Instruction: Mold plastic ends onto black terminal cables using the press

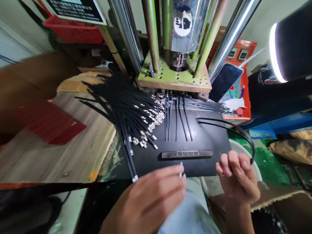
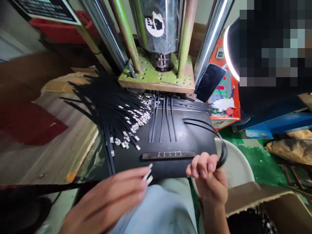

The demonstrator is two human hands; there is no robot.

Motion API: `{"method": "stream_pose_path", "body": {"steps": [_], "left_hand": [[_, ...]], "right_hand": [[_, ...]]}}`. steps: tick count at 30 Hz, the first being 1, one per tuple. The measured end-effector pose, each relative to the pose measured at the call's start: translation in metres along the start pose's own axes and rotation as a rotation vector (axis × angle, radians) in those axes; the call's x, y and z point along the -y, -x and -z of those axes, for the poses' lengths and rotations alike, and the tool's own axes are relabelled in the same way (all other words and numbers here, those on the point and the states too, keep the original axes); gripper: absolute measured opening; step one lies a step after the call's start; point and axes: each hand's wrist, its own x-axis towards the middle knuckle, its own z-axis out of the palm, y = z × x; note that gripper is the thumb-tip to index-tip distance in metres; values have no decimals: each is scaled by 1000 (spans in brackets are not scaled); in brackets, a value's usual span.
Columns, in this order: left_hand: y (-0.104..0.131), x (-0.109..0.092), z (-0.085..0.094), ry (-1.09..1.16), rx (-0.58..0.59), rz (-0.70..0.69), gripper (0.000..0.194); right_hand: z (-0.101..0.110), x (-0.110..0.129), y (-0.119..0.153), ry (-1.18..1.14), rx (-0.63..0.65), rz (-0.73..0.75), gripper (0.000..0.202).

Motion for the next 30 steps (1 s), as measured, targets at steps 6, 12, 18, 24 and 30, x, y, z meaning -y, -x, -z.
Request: {"method": "stream_pose_path", "body": {"steps": [6,12,18,24,30], "left_hand": [[-52,49,-44,-12,-96,-120,27],[-52,47,-57,-257,-102,-144,29],[-65,20,-48,-488,140,-145,26],[-78,11,-51,-625,280,-131,30],[-65,33,-42,-296,201,-159,24]], "right_hand": [[24,-20,3,690,280,193,16],[40,-41,1,1170,543,239,22],[26,-50,1,1260,413,376,21],[7,-52,2,1360,184,347,22],[11,-57,2,1292,180,346,14]]}}
